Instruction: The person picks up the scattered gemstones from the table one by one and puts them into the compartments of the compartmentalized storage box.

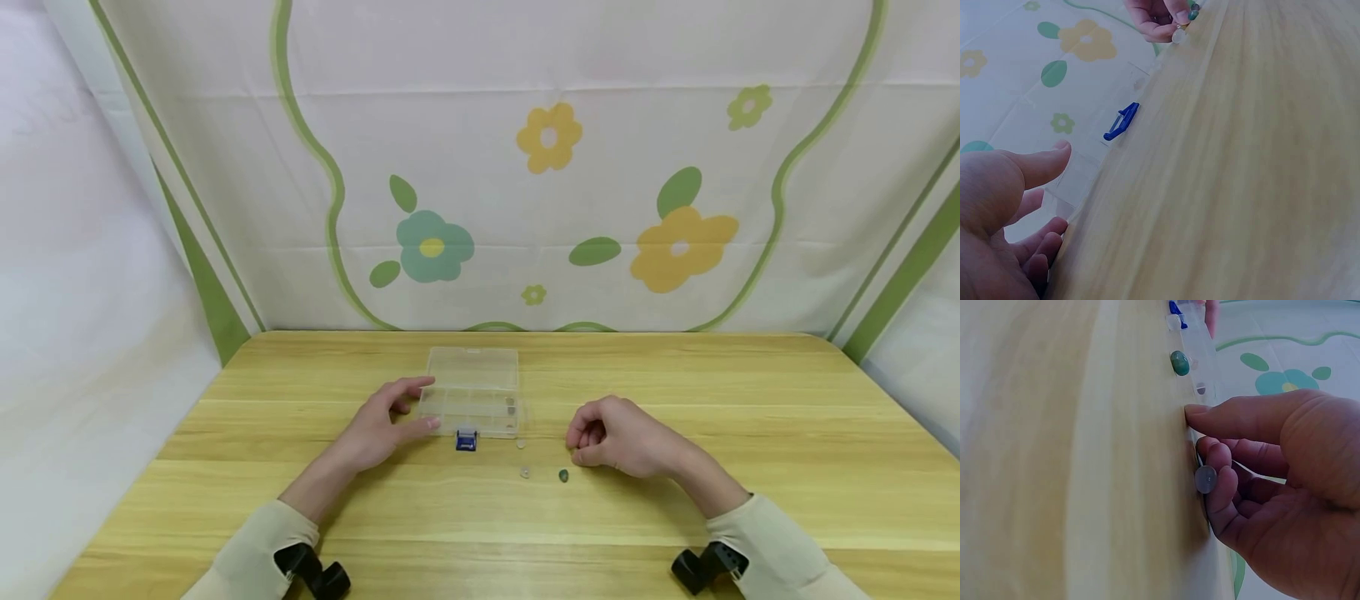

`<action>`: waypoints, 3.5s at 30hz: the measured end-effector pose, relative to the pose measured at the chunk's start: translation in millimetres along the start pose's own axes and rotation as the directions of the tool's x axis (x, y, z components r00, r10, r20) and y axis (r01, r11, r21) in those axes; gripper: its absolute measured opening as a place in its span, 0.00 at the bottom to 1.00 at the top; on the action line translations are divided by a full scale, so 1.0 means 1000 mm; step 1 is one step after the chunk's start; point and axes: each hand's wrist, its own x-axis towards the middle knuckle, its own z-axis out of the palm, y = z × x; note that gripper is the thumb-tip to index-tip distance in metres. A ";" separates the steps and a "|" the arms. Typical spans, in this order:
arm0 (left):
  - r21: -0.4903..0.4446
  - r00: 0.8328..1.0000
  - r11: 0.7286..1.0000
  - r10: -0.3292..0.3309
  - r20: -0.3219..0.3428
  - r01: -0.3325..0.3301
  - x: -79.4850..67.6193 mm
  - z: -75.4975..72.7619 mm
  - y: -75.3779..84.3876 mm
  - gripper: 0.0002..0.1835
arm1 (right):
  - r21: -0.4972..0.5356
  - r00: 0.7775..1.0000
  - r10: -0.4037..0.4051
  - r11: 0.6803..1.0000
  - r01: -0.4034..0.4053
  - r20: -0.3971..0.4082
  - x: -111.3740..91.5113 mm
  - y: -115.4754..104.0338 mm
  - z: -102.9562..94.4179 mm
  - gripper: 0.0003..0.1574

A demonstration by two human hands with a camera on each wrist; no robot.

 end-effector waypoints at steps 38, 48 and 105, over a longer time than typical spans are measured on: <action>-0.004 1.000 1.000 -0.008 0.001 0.008 -0.001 -0.001 0.002 0.34 | -0.074 1.000 -0.004 0.997 0.002 -0.025 0.003 0.000 0.002 0.10; 0.000 1.000 1.000 -0.010 -0.003 0.010 0.000 -0.001 0.001 0.35 | -0.042 0.998 -0.027 0.999 0.025 -0.059 0.003 0.001 0.002 0.09; -0.003 1.000 1.000 -0.008 -0.005 0.008 -0.002 -0.003 -0.003 0.34 | 0.023 0.974 -0.136 0.990 0.142 -0.183 0.045 -0.046 0.017 0.07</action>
